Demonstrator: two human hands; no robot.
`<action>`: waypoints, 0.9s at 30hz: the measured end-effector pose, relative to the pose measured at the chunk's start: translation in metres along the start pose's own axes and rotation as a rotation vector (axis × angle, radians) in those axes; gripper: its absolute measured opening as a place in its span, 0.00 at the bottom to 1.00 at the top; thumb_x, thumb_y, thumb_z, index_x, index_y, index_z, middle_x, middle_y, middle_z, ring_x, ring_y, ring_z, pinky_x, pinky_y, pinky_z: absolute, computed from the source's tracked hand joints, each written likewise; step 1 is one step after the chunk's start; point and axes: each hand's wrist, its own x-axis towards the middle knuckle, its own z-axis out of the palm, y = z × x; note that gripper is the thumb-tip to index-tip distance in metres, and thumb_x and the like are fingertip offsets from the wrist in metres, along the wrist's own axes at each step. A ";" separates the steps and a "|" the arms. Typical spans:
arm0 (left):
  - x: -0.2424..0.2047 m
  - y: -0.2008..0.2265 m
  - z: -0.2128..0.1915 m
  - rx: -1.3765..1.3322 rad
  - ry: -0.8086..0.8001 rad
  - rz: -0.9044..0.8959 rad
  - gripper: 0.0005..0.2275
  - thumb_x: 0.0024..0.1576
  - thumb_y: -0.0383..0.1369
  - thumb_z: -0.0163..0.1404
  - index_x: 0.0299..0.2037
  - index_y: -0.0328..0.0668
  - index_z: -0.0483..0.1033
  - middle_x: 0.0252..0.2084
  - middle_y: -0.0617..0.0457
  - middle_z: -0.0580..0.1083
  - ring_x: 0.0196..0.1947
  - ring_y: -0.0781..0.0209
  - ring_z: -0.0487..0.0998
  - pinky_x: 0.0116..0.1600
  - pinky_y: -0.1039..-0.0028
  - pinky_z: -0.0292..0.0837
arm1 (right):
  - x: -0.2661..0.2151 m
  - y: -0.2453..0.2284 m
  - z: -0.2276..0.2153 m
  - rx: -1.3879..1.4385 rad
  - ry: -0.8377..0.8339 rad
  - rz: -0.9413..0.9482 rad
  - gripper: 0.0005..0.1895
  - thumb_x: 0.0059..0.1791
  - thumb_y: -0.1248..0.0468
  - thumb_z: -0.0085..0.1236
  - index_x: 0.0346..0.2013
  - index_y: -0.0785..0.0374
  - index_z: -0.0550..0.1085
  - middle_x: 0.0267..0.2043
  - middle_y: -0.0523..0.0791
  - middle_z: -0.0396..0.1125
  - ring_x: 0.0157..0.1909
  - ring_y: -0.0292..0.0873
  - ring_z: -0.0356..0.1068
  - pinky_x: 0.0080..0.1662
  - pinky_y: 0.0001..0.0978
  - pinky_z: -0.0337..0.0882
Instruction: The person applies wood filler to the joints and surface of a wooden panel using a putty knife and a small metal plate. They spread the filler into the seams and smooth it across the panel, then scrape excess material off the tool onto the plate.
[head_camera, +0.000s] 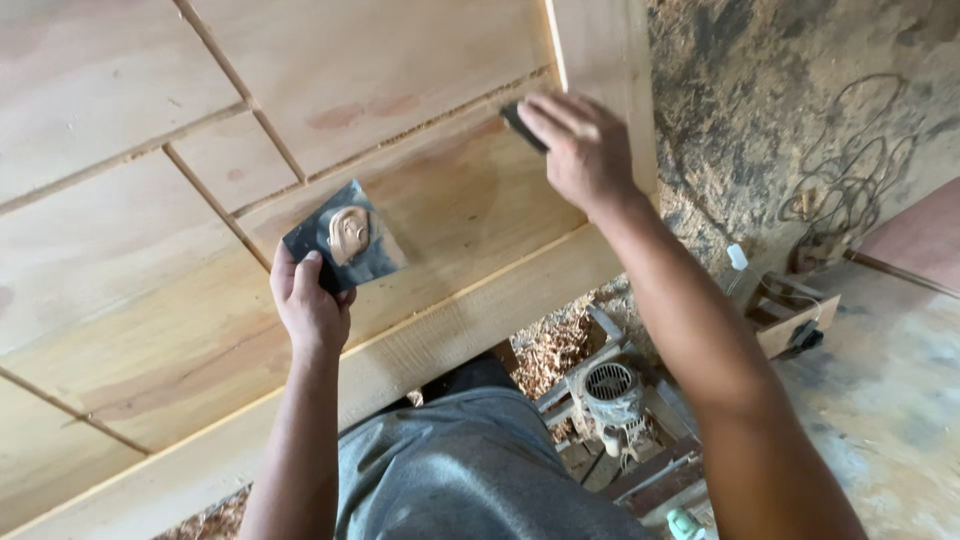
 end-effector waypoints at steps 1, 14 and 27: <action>0.000 -0.002 -0.002 0.004 -0.009 0.011 0.09 0.62 0.25 0.37 0.48 0.41 0.71 0.30 0.55 0.71 0.17 0.70 0.62 0.20 0.78 0.56 | 0.002 -0.001 0.001 0.003 0.008 -0.017 0.11 0.54 0.74 0.59 0.50 0.62 0.79 0.52 0.48 0.76 0.50 0.47 0.78 0.51 0.38 0.80; -0.029 -0.031 0.017 -0.088 -0.003 -0.119 0.11 0.61 0.25 0.38 0.48 0.43 0.72 0.27 0.55 0.69 0.14 0.69 0.62 0.16 0.77 0.58 | -0.027 -0.135 -0.077 0.836 0.173 0.508 0.15 0.54 0.71 0.53 0.56 0.71 0.75 0.40 0.47 0.77 0.32 0.39 0.75 0.34 0.30 0.74; -0.063 -0.018 0.045 0.192 -0.259 -0.065 0.10 0.63 0.27 0.39 0.51 0.40 0.70 0.27 0.56 0.69 0.15 0.72 0.63 0.18 0.79 0.57 | -0.094 -0.119 -0.081 0.698 -0.049 0.183 0.11 0.55 0.73 0.50 0.50 0.68 0.76 0.44 0.48 0.75 0.35 0.39 0.75 0.36 0.25 0.79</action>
